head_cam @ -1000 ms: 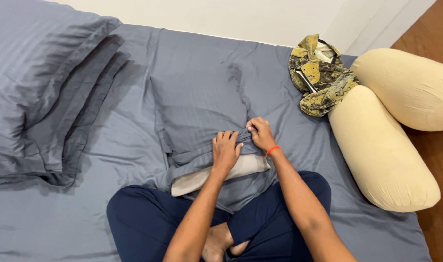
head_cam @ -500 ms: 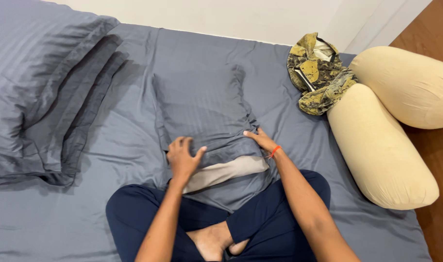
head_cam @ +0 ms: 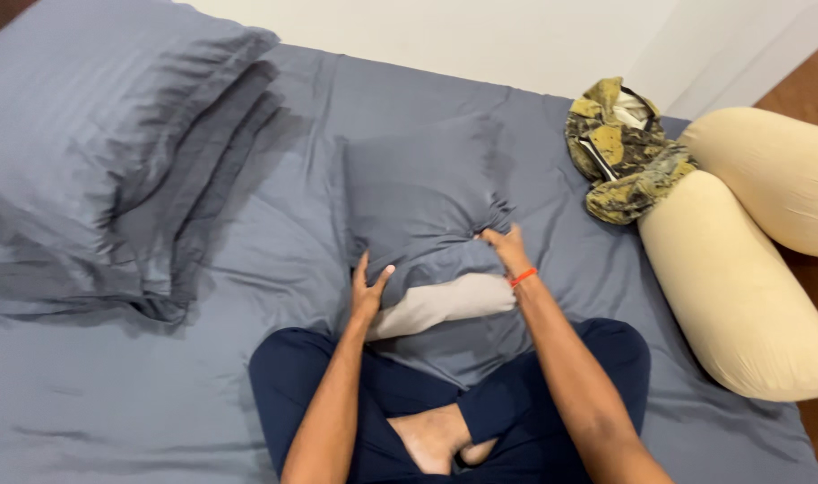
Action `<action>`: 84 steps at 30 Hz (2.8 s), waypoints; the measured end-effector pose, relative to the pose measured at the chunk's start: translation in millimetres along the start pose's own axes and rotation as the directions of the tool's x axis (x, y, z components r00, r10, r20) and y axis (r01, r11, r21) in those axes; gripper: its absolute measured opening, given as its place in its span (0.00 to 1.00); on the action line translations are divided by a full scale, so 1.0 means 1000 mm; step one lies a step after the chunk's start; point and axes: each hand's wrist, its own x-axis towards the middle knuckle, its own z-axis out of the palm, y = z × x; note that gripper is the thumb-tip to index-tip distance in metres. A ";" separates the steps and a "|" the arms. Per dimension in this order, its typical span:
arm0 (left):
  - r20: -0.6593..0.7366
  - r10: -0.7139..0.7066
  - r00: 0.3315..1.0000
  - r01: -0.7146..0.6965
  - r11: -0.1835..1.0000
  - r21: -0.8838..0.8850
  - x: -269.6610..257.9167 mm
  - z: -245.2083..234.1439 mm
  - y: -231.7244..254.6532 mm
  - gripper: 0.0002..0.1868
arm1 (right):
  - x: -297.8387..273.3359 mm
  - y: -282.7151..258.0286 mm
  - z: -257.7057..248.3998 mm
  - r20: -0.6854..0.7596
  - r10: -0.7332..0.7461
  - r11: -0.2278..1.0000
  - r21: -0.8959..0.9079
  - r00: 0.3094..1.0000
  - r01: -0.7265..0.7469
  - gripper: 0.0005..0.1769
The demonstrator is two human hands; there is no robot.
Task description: The person sits on a bed and inserts a pillow into a gray pillowcase. They align the corners, pull the fabric over the pillow, and smooth the surface before zipping the closure.
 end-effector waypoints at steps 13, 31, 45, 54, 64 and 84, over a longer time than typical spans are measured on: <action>0.479 -0.137 0.867 0.330 0.878 -0.346 -0.017 0.010 0.062 0.41 | -0.068 -0.308 0.069 0.540 -0.588 0.008 -0.740 0.602 0.672 0.17; -0.142 -0.121 0.982 0.101 0.986 -0.135 0.003 0.008 0.011 0.29 | -0.008 -0.036 -0.017 0.452 -0.320 0.322 -0.775 0.833 0.544 0.38; -0.122 -0.087 0.989 0.117 0.955 0.271 -0.003 0.003 -0.008 0.33 | 0.038 0.047 -0.071 0.015 0.076 0.838 -0.543 0.997 -0.056 0.49; -0.185 0.257 0.948 -0.242 0.965 0.099 0.016 -0.006 -0.043 0.21 | 0.027 0.021 -0.075 0.212 0.118 0.967 -0.246 0.970 -0.064 0.21; -0.440 0.226 0.869 0.073 0.822 0.565 -0.003 -0.025 0.024 0.19 | 0.013 0.022 -0.060 0.331 0.270 0.650 -0.755 0.904 0.082 0.21; 0.189 0.555 0.810 -0.466 0.414 0.782 0.039 0.097 0.120 0.49 | 0.038 0.044 -0.052 0.327 -0.203 0.862 -0.388 0.923 0.327 0.08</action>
